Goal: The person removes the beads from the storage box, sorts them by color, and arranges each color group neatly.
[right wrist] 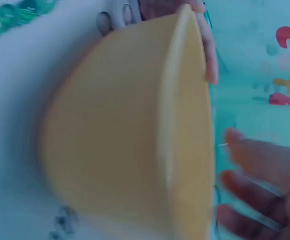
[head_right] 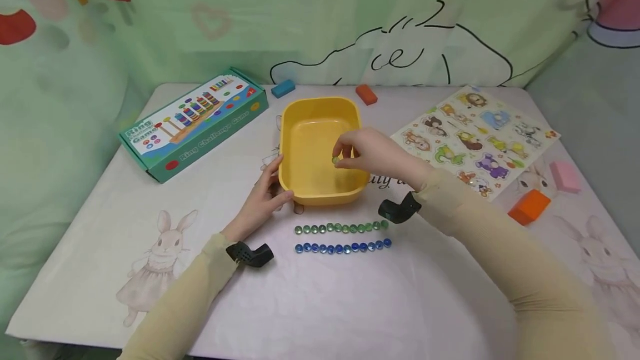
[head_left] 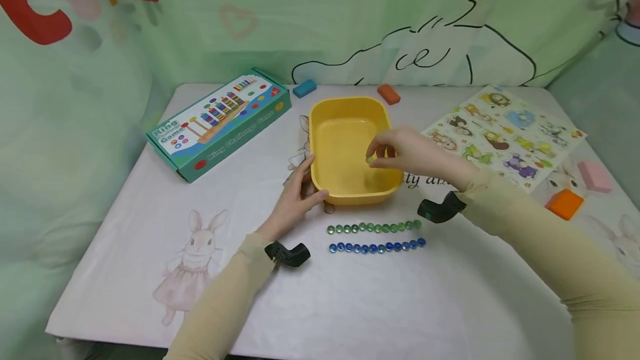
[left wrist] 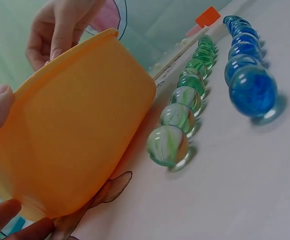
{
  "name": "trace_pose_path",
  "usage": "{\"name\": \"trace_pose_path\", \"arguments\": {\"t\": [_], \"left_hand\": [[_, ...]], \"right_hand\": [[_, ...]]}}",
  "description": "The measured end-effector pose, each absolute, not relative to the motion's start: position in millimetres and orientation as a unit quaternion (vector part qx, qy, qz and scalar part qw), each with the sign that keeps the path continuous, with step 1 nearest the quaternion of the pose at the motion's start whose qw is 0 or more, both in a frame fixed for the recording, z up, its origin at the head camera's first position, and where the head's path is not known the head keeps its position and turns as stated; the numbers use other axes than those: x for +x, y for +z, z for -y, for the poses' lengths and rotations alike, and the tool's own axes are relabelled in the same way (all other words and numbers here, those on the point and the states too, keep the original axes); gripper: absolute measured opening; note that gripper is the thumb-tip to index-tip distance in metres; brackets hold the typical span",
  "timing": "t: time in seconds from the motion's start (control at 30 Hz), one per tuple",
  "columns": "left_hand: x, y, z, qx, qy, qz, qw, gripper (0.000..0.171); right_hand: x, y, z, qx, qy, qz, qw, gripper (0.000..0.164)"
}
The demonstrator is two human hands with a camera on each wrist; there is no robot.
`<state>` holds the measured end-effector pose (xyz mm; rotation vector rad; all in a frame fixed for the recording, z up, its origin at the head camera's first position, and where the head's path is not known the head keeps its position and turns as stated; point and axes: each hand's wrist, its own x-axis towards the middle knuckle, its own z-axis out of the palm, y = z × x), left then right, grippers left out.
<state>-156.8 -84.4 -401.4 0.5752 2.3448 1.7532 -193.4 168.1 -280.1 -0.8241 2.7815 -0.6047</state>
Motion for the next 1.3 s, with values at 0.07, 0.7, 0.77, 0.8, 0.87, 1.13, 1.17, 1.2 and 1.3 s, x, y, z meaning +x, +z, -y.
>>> {"name": "trace_pose_path", "arguments": {"t": [0.07,0.7,0.77,0.8,0.87,1.13,1.17,1.2,1.3], "left_hand": [[-156.4,-401.1,84.5,0.193,0.589,-0.781,0.078,0.075],[-156.4,-401.2,82.6,0.196,0.594,-0.776,0.087,0.077],[-156.5,-402.1,83.4,0.198,0.593,-0.776,0.082,0.077],[-156.3,-402.1,83.9,0.198,0.593,-0.776,0.079,0.077],[-155.9,-401.9,85.1,0.199,0.593,-0.777,0.076,0.077],[-154.5,-395.5,84.9,0.188,0.584,-0.785,0.085,0.076],[-153.7,-393.2,84.5,0.187,0.586,-0.784,0.089,0.076],[-152.1,-389.5,84.1,0.186,0.585,-0.784,0.092,0.077],[-147.3,-378.0,83.1,0.19,0.59,-0.779,0.098,0.076]], "right_hand": [[-187.3,-286.0,-176.1,-0.279,-0.225,-0.931,0.069,0.017],[-121.9,-340.0,-266.0,-0.243,-0.335,-0.91,0.025,0.02],[-117.5,-346.8,-271.2,-0.243,-0.332,-0.911,0.041,0.02],[-115.6,-350.0,-272.9,-0.245,-0.334,-0.909,0.048,0.019],[-112.7,-355.3,-274.6,-0.251,-0.341,-0.904,0.062,0.019],[-108.0,-366.9,-274.5,-0.276,-0.362,-0.889,0.061,0.019],[-107.5,-367.8,-274.5,-0.274,-0.359,-0.89,0.059,0.018],[-107.0,-368.9,-274.7,-0.271,-0.355,-0.893,0.057,0.018],[-105.3,-371.6,-274.9,-0.252,-0.343,-0.903,0.06,0.016]]}}
